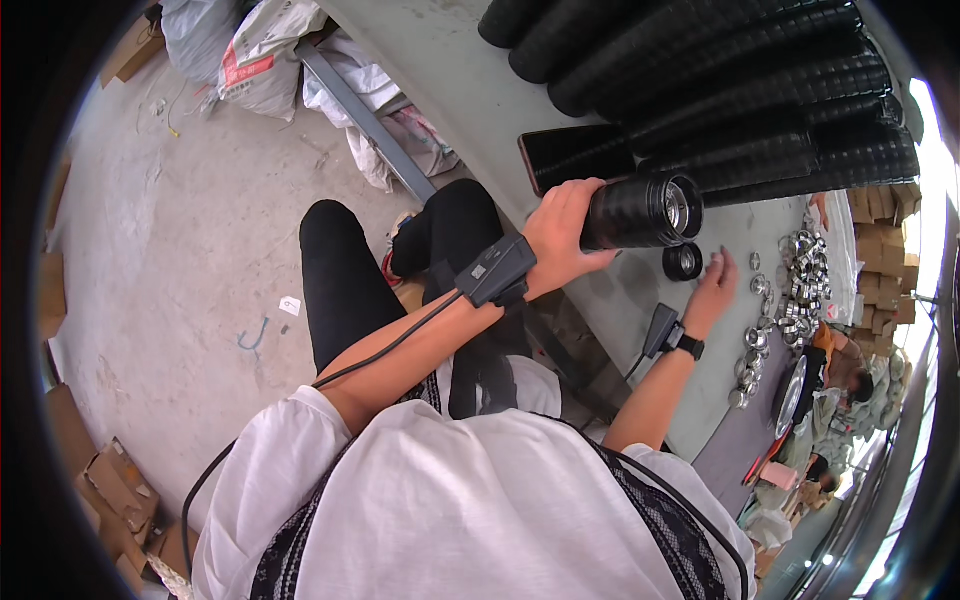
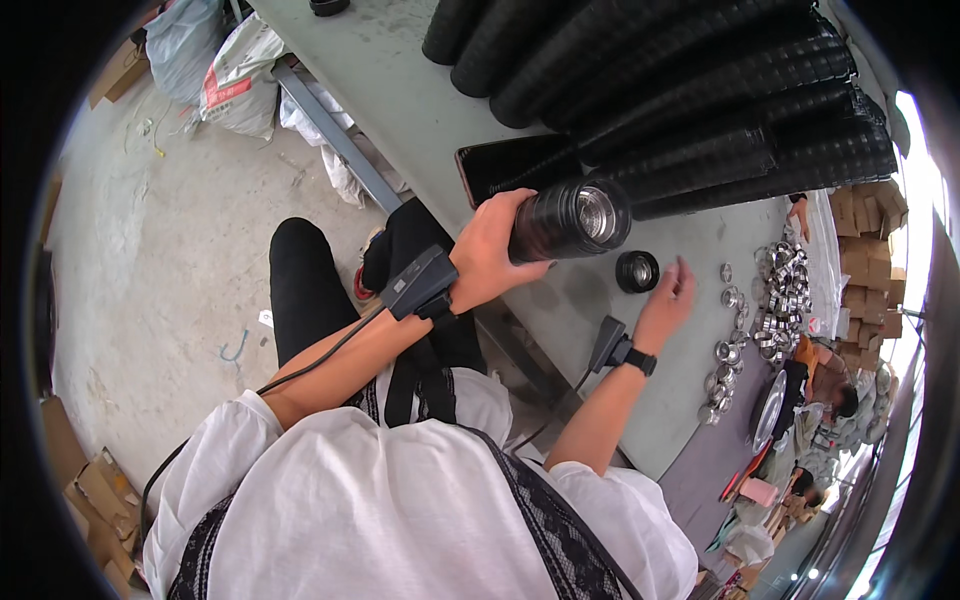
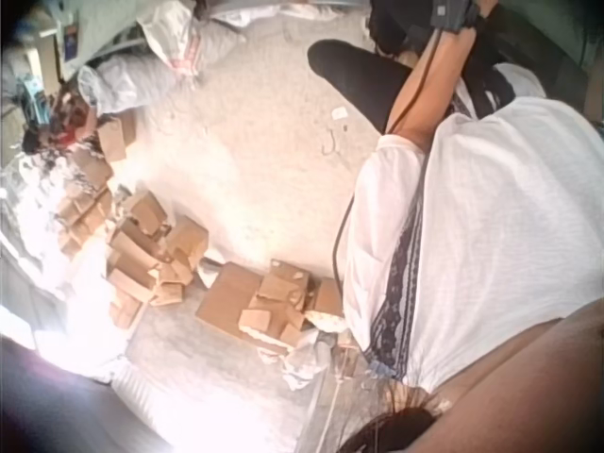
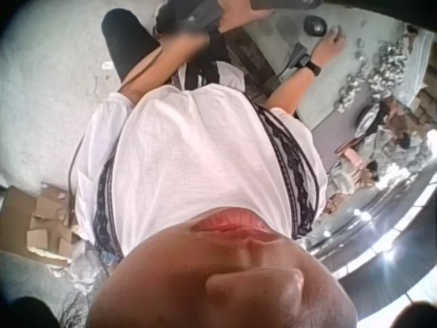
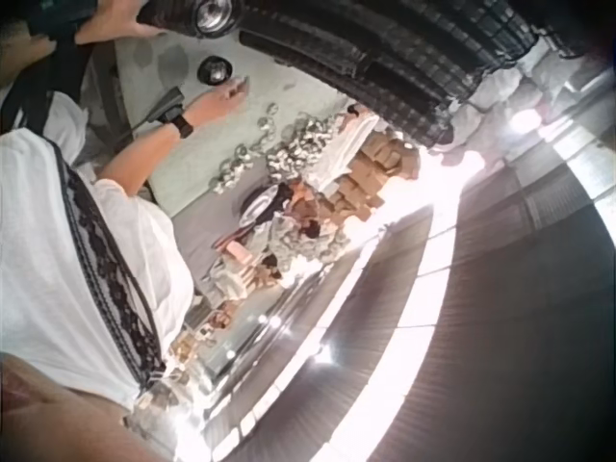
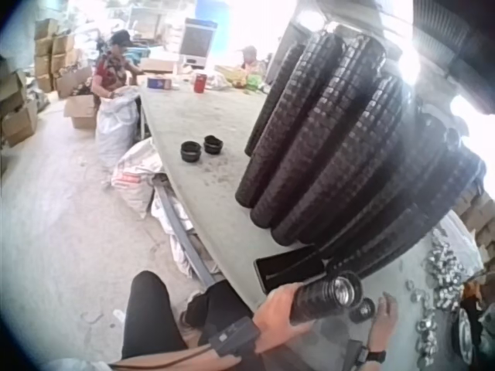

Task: Organizing and inspecting black cylindrical plastic components at a manufacturing workstation.

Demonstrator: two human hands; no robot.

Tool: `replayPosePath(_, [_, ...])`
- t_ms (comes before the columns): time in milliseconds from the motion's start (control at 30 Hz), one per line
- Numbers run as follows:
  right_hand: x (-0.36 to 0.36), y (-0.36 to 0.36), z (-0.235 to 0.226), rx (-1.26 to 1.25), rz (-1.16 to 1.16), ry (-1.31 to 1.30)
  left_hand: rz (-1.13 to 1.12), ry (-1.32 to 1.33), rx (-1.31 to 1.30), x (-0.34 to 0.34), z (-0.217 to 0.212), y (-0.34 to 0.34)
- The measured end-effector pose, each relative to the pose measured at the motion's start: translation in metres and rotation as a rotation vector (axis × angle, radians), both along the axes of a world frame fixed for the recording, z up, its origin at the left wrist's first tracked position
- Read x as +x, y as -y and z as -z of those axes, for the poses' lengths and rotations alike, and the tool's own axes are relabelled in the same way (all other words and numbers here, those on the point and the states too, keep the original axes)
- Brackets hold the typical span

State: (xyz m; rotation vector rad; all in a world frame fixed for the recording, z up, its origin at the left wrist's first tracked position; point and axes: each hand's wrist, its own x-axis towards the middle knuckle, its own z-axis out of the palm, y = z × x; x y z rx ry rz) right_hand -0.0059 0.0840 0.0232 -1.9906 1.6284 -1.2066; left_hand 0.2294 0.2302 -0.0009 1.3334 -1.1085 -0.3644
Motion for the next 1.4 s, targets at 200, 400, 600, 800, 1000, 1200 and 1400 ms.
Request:
replayPosePath(200, [0.023,-0.018,0.009,0.034,-0.197,-0.437,-0.018,-0.008,-0.048,0.003,0.0,0.0])
replayPosePath(400, [0.054,-0.024,-0.078,-0.282,-0.125,0.256,0.02,-0.026,-0.058,0.004,-0.003,-0.003])
replayPosePath(600, [0.116,0.012,-0.191,-0.608,-0.265,0.049,0.062,-0.045,-0.001,0.006,-0.002,-0.009])
replayPosePath(800, [0.129,0.048,-0.192,-0.553,-0.24,-0.514,0.034,-0.032,-0.048,0.003,0.001,-0.004])
replayPosePath(1000, [0.125,0.043,-0.182,-0.651,-0.127,-0.546,0.024,-0.039,-0.06,0.002,0.003,-0.002])
replayPosePath(1200, [0.119,0.041,-0.176,-0.599,-0.181,-0.483,0.019,-0.034,-0.073,0.002,0.002,-0.003])
replayPosePath(1400, [0.123,0.0,-0.163,-0.514,-0.38,0.045,0.028,-0.039,-0.032,0.002,0.003,-0.003])
